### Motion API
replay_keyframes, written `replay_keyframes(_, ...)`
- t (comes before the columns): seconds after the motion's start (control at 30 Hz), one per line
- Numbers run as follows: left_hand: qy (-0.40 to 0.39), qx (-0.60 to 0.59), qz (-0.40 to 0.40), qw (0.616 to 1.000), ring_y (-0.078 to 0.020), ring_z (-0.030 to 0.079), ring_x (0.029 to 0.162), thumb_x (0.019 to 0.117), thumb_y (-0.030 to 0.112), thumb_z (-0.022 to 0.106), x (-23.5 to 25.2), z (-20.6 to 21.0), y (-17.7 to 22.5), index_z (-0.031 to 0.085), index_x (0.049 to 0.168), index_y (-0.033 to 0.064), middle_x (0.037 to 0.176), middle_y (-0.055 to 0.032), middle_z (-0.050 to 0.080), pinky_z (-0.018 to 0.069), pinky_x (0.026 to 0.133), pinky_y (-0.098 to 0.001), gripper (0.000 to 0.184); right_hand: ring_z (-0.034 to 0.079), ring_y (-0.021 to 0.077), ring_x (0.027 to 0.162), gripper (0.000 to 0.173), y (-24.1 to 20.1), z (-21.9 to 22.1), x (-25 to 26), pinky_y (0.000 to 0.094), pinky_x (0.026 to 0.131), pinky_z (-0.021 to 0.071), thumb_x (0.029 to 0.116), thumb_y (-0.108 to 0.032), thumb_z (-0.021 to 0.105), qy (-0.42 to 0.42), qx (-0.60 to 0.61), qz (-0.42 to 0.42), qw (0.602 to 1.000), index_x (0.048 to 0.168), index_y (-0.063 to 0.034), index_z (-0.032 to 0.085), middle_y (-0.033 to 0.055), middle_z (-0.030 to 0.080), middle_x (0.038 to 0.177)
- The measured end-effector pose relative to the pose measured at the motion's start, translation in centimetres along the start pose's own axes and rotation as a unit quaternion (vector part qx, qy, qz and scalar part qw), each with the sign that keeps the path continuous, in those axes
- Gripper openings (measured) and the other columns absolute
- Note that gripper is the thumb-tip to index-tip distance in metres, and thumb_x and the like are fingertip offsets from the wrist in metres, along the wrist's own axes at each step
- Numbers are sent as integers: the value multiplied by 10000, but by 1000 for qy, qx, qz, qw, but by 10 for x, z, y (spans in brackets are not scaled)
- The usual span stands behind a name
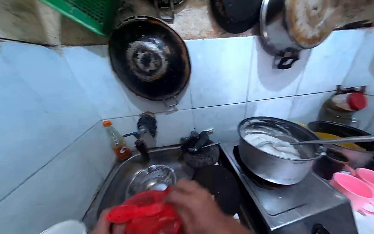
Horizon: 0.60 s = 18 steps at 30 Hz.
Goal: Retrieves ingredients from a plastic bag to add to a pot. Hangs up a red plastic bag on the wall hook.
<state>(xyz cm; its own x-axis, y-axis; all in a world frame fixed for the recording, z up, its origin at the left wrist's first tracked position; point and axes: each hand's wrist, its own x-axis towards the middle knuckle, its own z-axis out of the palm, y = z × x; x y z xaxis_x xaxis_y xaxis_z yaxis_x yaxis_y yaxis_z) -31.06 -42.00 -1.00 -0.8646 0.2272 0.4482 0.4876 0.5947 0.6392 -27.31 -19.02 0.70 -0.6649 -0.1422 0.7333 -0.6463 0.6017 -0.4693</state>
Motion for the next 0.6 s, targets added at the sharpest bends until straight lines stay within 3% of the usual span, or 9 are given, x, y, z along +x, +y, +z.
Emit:
replay_keyframes(0.1, 87, -1, -81, 993, -309, 659, 946, 1013, 85, 462, -3, 2, 19, 564, 1213, -108, 1026, -237, 663, 534, 840, -521, 295, 713, 155, 903, 188, 19, -42, -16, 312, 797, 606, 978, -73, 567, -24, -2, 22, 999, 996, -69, 754, 82, 732, 960)
replay_keyframes(0.17, 104, -9, -46, 993, -245, 657, 922, 997, 93, 429, -2, 8, 18, 583, 1173, -95, 1004, -191, 664, 553, 822, -459, 300, 705, 138, 927, 193, 23, -49, -19, 288, 816, 601, 997, -113, 559, -54, 0, 16, 998, 1033, -79, 746, 84, 725, 1006)
replay_keyframes(0.23, 91, -21, 1, 996, -177, 629, 892, 982, 127, 424, -2, 16, 14, 596, 1124, -61, 973, -130, 643, 545, 805, -385, 292, 694, 190, 1022, 243, 9, -39, -10, 356, 851, 612, 1002, -164, 555, -85, -2, 21, 996, 1155, -92, 729, 119, 689, 1155)
replay_keyframes(0.27, 76, -26, 16, 997, -173, 627, 899, 966, 128, 440, -2, 17, 13, 598, 1123, -56, 981, -124, 642, 547, 811, -380, 289, 660, 241, 1144, 307, -1, -30, -4, 430, 934, 587, 999, -205, 555, -126, -1, 46, 991, 1249, -112, 706, 124, 665, 1253)
replay_keyframes(0.33, 57, -39, 23, 997, -161, 631, 907, 952, 101, 478, -1, 18, 14, 605, 1124, -53, 986, -116, 652, 547, 821, -367, 264, 541, 329, 1345, 455, -14, -6, 12, 546, 1109, 439, 1002, -232, 556, -238, 4, 111, 965, 1445, -136, 599, 131, 629, 1396)
replay_keyframes(0.4, 71, -48, 9, 996, -115, 614, 892, 950, 97, 480, 1, 16, 11, 599, 1120, -37, 969, -78, 633, 537, 811, -316, 247, 613, 366, 1234, 383, -12, 18, 15, 554, 1052, 464, 1004, -132, 551, -249, -10, 101, 963, 1375, -99, 643, 156, 703, 1254)
replay_keyframes(0.47, 118, -62, -17, 991, -59, 576, 805, 946, 105, 491, 3, 14, 7, 609, 1091, -7, 894, -15, 597, 509, 730, -245, 218, 691, 322, 1046, 327, -3, 25, 2, 484, 885, 586, 962, -52, 582, -134, -36, 13, 990, 1242, -132, 732, 131, 725, 1061)
replay_keyframes(0.53, 184, -77, -71, 977, -50, 520, 696, 916, 75, 523, 7, 14, 12, 609, 1014, 10, 798, 12, 538, 452, 629, -229, 146, 699, 267, 996, 315, 9, 15, -12, 406, 829, 614, 928, -15, 593, -58, -45, -50, 996, 1160, -149, 759, 108, 710, 1023)
replay_keyframes(0.6, 223, -72, -107, 966, -81, 537, 667, 922, 83, 536, 10, 11, 19, 592, 955, 19, 775, -8, 549, 467, 615, -274, 92, 691, 201, 997, 231, 20, -3, -26, 337, 840, 603, 944, -49, 592, -52, 5, -26, 998, 1086, -114, 762, 100, 705, 1037)
